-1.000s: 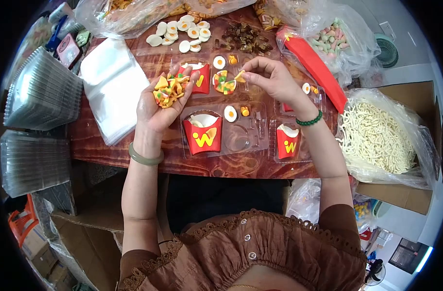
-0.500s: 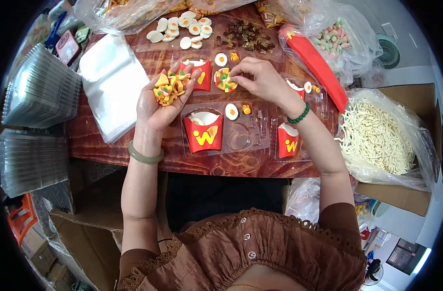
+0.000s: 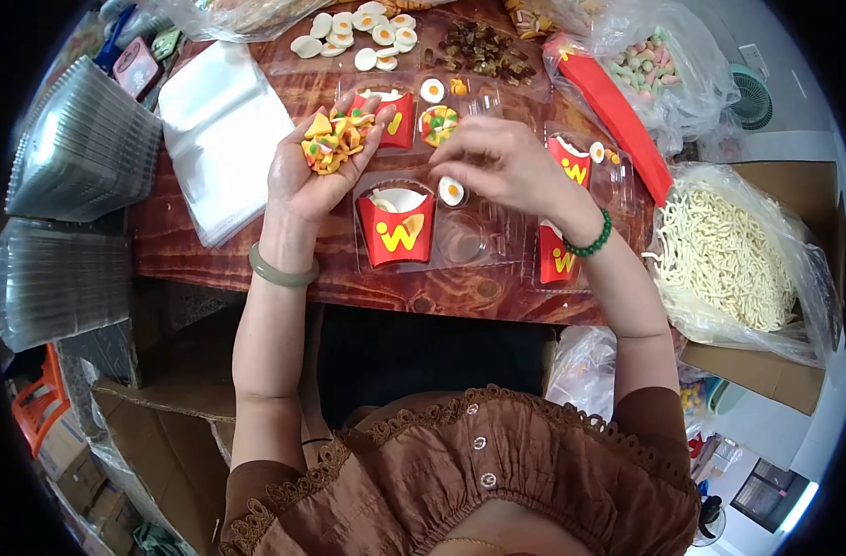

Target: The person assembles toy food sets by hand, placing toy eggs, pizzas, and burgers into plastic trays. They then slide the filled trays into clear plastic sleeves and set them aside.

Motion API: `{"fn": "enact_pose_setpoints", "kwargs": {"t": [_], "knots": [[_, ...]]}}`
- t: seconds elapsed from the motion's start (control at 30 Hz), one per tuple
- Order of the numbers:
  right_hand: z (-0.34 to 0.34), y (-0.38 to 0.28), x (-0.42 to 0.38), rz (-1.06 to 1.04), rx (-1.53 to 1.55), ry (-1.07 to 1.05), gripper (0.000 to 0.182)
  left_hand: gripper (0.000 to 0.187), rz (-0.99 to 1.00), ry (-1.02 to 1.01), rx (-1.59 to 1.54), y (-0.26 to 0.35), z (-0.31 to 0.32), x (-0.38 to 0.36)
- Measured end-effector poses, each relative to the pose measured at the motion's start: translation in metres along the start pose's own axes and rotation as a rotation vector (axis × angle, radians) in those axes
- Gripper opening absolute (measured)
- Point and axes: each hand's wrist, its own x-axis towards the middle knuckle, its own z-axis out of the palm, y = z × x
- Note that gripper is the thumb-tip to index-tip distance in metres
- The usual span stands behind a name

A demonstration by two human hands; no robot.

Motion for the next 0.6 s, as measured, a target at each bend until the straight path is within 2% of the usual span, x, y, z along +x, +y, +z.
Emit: {"fn": "enact_pose_setpoints", "kwargs": {"t": [0.03, 0.07, 0.17, 0.33, 0.4, 0.43, 0.47, 0.53, 0.57, 0.6], "knots": [[0.005, -0.012, -0.003, -0.045, 0.048, -0.053, 0.016, 0.044, -0.011, -0.021, 0.007, 0.0, -0.002, 0.0], [0.012, -0.021, -0.006, -0.006, 0.04, -0.11, 0.018, 0.044, -0.012, -0.019, 0.012, 0.001, -0.003, 0.001], [0.032, -0.019, -0.015, 0.011, -0.005, -0.126, 0.018, 0.045, -0.017, -0.025, 0.035, -0.002, -0.005, 0.001], [0.032, -0.028, -0.03, -0.011, 0.006, -0.052, 0.016, 0.045, -0.017, -0.087, -0.01, -0.008, 0.001, -0.014], [0.024, -0.039, -0.043, 0.18, 0.211, 0.033, 0.012, 0.046, -0.002, -0.072, -0.011, -0.016, 0.01, -0.029], [0.015, -0.051, -0.047, 0.297, 0.207, 0.047, 0.011, 0.046, 0.02, -0.054, -0.014, -0.022, 0.014, -0.038], [0.014, -0.052, -0.054, 0.297, 0.206, 0.05, 0.011, 0.046, 0.025, -0.078, -0.01, -0.028, 0.014, -0.046], [0.017, -0.049, -0.066, 0.241, -0.012, 0.134, 0.012, 0.044, -0.019, -0.093, -0.035, -0.044, 0.017, -0.068], [0.022, -0.049, -0.071, 0.142, -0.14, 0.151, 0.013, 0.042, -0.04, -0.086, -0.045, -0.054, 0.017, -0.077], [0.028, -0.044, -0.074, 0.146, -0.14, 0.156, 0.013, 0.042, -0.083, -0.078, -0.078, -0.066, 0.015, -0.086]]}}
